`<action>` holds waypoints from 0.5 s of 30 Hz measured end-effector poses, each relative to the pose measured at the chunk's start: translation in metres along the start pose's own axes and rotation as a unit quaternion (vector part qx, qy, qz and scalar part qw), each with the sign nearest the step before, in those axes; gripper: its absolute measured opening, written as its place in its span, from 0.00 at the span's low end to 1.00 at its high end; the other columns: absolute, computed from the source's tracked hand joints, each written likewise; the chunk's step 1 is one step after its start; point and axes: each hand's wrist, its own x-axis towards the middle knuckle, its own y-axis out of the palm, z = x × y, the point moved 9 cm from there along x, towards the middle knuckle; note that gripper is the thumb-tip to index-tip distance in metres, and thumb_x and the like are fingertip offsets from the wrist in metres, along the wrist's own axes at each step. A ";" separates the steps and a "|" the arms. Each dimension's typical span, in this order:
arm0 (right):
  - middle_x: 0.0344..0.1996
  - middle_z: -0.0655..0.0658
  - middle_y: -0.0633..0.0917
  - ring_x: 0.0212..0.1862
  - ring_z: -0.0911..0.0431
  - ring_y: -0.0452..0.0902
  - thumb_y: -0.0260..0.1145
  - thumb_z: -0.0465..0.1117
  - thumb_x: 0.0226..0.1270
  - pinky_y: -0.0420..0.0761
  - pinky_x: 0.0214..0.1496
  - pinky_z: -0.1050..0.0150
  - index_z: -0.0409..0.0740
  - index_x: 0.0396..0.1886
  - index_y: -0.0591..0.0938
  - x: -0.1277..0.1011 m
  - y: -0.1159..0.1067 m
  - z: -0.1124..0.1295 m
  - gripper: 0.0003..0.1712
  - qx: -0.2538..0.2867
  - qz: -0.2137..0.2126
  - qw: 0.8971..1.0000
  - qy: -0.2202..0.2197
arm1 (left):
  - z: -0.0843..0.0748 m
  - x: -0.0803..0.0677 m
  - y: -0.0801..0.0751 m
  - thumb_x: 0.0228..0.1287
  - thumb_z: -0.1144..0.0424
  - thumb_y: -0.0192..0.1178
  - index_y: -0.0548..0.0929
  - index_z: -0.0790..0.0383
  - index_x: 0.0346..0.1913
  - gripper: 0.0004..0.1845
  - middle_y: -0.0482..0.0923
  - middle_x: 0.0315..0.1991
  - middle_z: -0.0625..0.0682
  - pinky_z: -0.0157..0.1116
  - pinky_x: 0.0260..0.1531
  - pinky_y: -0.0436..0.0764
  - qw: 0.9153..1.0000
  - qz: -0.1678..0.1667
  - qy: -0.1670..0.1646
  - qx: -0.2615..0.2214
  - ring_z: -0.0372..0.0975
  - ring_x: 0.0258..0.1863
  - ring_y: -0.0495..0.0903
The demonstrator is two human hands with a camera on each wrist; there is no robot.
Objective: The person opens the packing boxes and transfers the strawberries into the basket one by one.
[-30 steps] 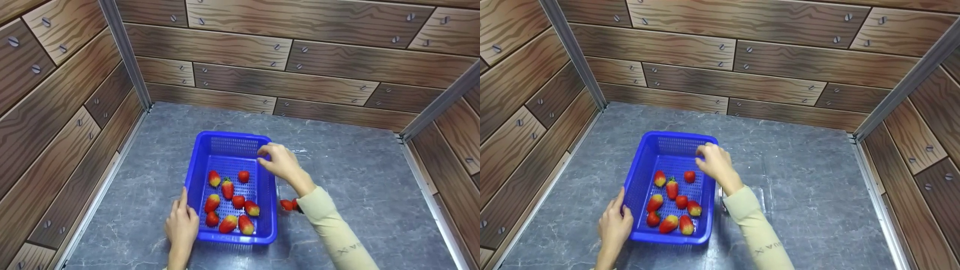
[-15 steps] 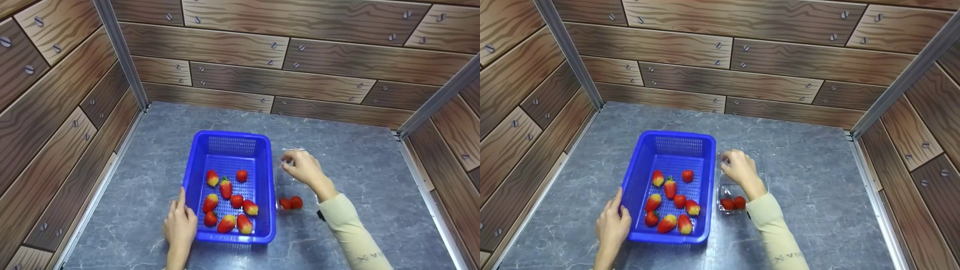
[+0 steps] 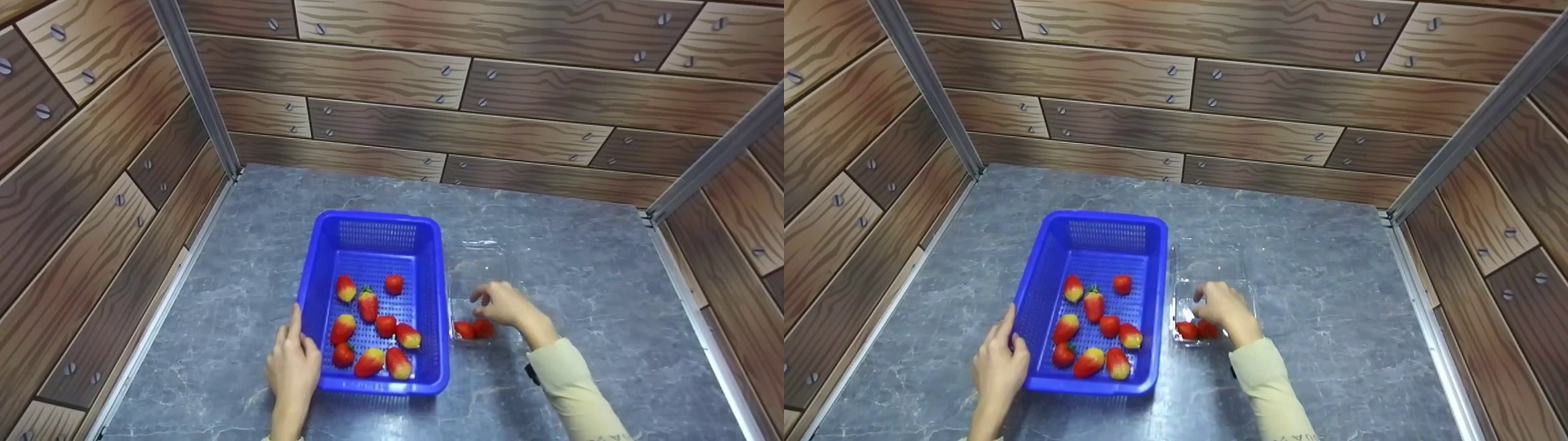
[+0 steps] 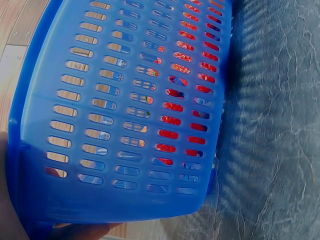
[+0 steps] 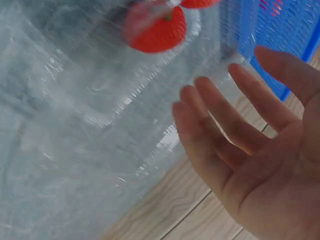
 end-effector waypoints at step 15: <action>0.29 0.42 0.86 0.31 0.50 0.78 0.70 0.25 0.34 0.80 0.34 0.55 0.38 0.31 0.87 -0.006 0.033 -0.021 0.17 0.003 -0.010 0.999 0.040 | 0.000 0.000 -0.001 0.57 0.70 0.58 0.76 0.57 0.67 0.31 0.80 0.39 0.58 0.54 0.19 0.73 1.000 0.004 -0.009 0.003 0.56 0.20 0.75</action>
